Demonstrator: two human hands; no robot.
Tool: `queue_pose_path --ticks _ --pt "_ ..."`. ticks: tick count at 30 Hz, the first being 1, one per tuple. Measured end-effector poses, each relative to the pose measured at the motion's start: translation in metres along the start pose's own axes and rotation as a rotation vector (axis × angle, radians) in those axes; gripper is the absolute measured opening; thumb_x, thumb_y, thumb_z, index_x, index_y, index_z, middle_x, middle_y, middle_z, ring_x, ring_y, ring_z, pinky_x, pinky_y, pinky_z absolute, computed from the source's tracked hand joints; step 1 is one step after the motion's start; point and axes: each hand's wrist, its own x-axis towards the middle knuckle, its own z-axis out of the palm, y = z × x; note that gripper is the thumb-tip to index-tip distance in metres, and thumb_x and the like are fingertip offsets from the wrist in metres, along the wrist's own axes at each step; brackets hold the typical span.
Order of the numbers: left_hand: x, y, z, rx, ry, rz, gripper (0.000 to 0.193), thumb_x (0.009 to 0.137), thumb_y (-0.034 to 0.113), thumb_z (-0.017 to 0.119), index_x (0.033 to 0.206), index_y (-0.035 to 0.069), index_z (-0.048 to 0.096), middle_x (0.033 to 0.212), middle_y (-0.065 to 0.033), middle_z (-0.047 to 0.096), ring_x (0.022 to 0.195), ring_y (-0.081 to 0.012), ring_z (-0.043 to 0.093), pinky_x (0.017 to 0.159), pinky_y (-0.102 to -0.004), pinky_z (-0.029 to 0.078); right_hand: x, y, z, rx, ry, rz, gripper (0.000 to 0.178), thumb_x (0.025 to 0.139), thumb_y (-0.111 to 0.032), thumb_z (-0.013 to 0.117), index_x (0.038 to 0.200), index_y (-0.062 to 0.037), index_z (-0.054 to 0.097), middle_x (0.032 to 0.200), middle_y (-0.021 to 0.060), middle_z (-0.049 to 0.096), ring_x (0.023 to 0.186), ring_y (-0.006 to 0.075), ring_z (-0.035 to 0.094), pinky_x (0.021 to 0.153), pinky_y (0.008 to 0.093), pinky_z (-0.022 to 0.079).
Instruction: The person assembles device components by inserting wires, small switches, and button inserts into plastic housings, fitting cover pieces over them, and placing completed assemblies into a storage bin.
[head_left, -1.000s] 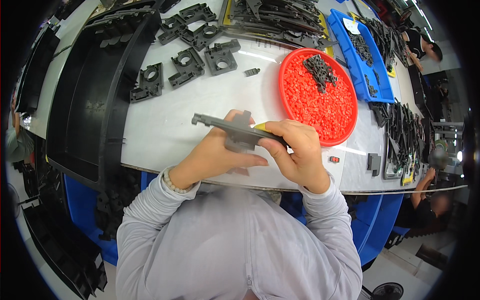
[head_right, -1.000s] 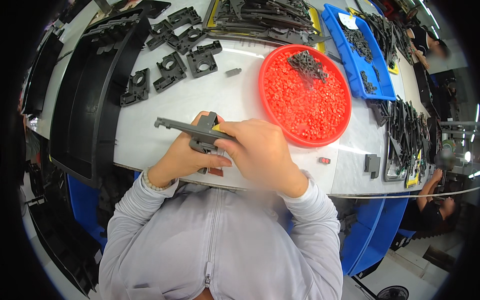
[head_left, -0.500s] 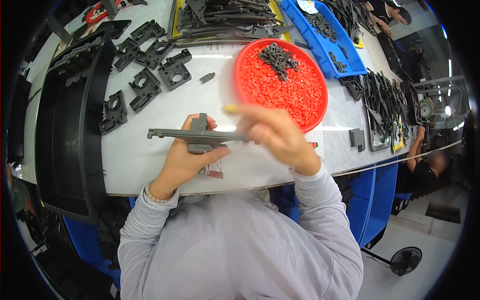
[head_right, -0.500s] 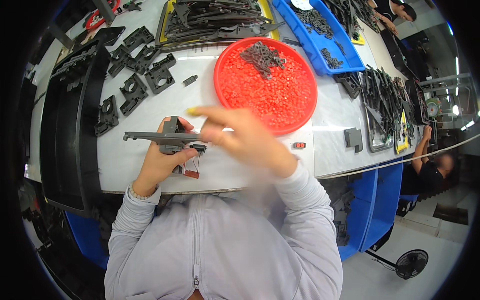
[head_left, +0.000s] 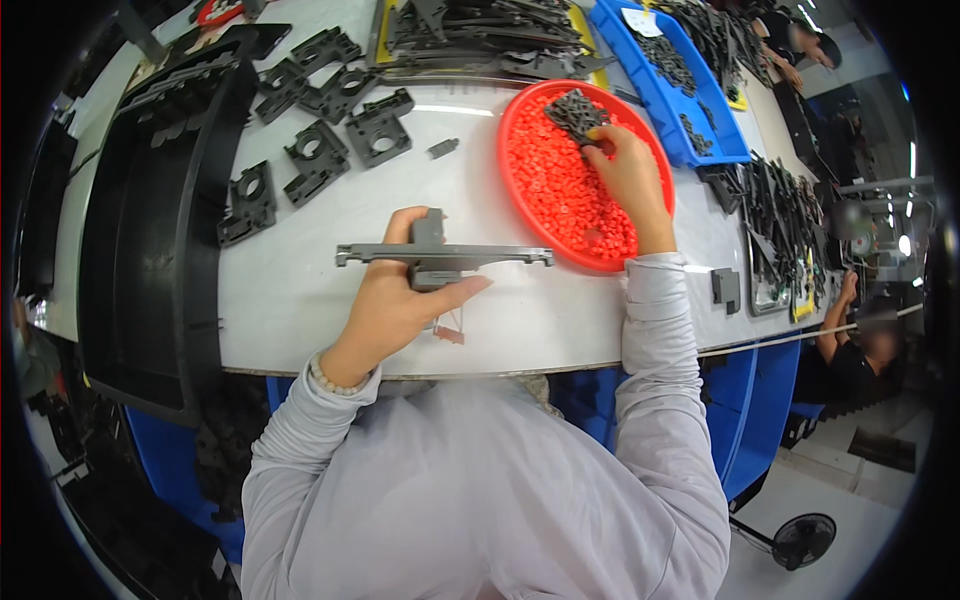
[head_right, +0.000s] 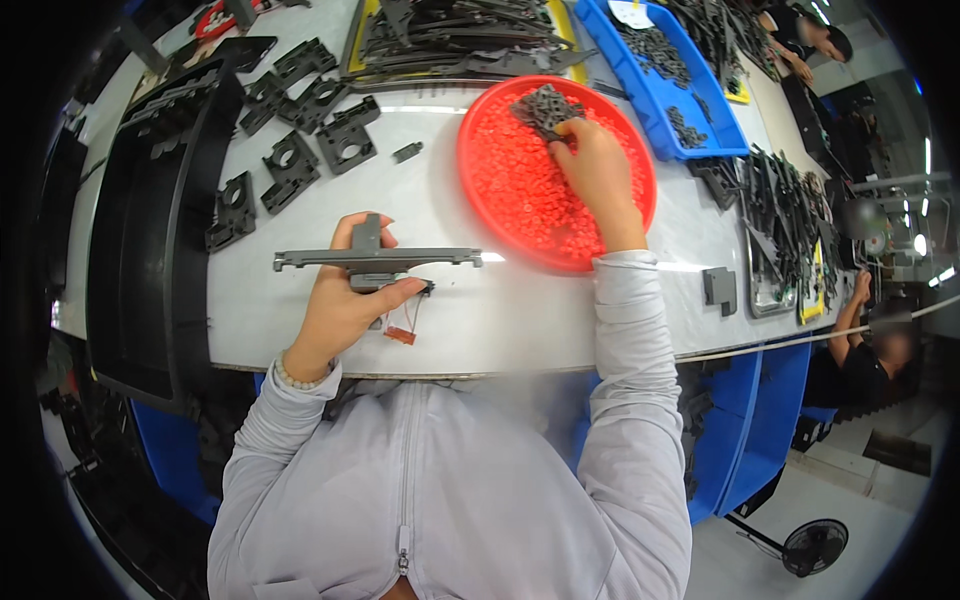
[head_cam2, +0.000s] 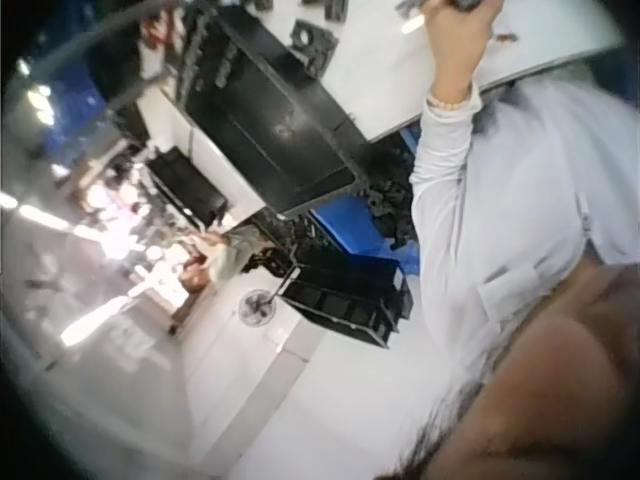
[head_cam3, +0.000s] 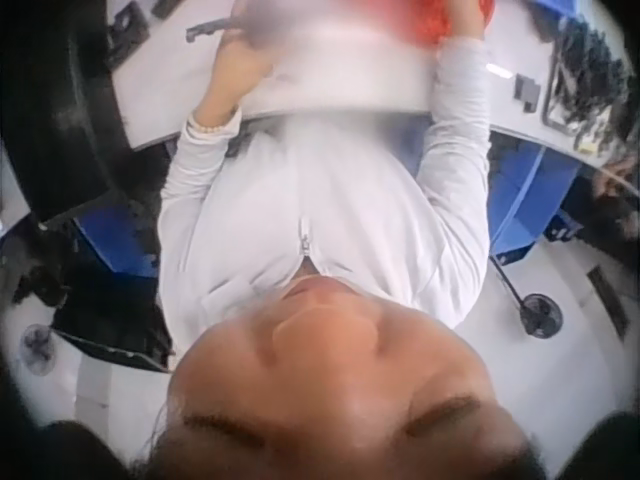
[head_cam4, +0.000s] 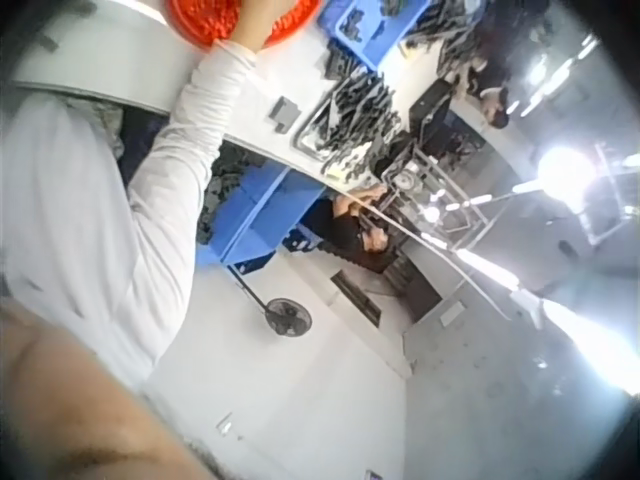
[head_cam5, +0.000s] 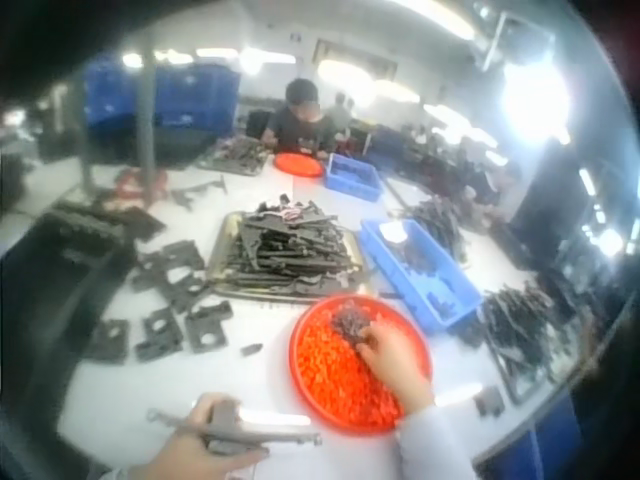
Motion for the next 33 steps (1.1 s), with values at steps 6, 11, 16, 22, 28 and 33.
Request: queue_pose_path --ticks 6,11,16,22,28,33 --pt "0.0 0.002 -0.002 -0.006 -0.035 -0.061 0.062 0.07 0.007 0.077 0.118 0.005 0.038 0.086 -0.0019 0.055 0.076 -0.0085 0.055 0.061 -0.0214 0.047 -0.02 -0.014 -0.023 0.128 0.041 0.025 0.018 0.079 -0.013 0.063 0.093 -0.0018 0.066 0.083 0.0155 0.066 0.077 0.0279 0.064 0.069 0.0351 0.048" --pt "-0.002 -0.011 -0.007 0.004 0.009 0.05 0.057 0.07 0.003 0.076 0.116 0.005 0.043 0.094 -0.0018 0.05 0.079 -0.008 0.053 0.067 -0.0205 0.046 -0.064 -0.038 -0.043 0.471 -0.15 0.196 0.017 0.079 -0.012 0.064 0.089 0.0013 0.066 0.082 0.0144 0.067 0.073 0.0217 0.065 0.067 0.031 0.049" --pt "0.001 -0.012 -0.004 -0.083 -0.003 0.012 0.052 0.071 -0.003 0.072 0.116 0.005 0.045 0.098 -0.0011 0.049 0.085 -0.0068 0.05 0.071 -0.02 0.045 -0.114 -0.066 -0.036 0.434 -0.394 0.116 0.012 0.076 -0.01 0.064 0.084 0.0002 0.066 0.076 0.0138 0.065 0.071 0.0261 0.063 0.066 0.0326 0.049" --pt "0.002 -0.016 0.0 -0.055 -0.036 -0.023 0.049 0.075 0.001 0.069 0.117 0.006 0.046 0.099 -0.0017 0.05 0.087 -0.0085 0.052 0.073 -0.021 0.046 -0.144 -0.064 -0.024 0.29 -0.204 -0.041 0.013 0.076 -0.01 0.064 0.086 -0.001 0.065 0.081 0.012 0.061 0.076 0.0283 0.06 0.068 0.036 0.048" --pt "-0.001 -0.023 -0.004 -0.08 -0.014 -0.025 0.04 0.08 0.007 0.063 0.117 0.003 0.047 0.099 -0.0067 0.056 0.09 -0.0119 0.056 0.075 -0.0256 0.048 -0.17 0.001 -0.069 0.137 0.027 0.015 0.021 0.072 0.001 0.067 0.093 0.0003 0.065 0.089 0.0108 0.063 0.083 0.027 0.06 0.074 0.0333 0.049" --pt "0.002 -0.023 0.002 -0.29 -0.083 0.027 0.049 0.083 0.023 0.061 0.121 -0.002 0.043 0.102 -0.0114 0.057 0.092 -0.0177 0.058 0.075 -0.0281 0.049 -0.181 0.038 -0.062 0.031 0.058 -0.052 0.018 0.072 -0.001 0.064 0.09 -0.0027 0.065 0.09 0.009 0.063 0.086 0.0273 0.058 0.075 0.0331 0.048"
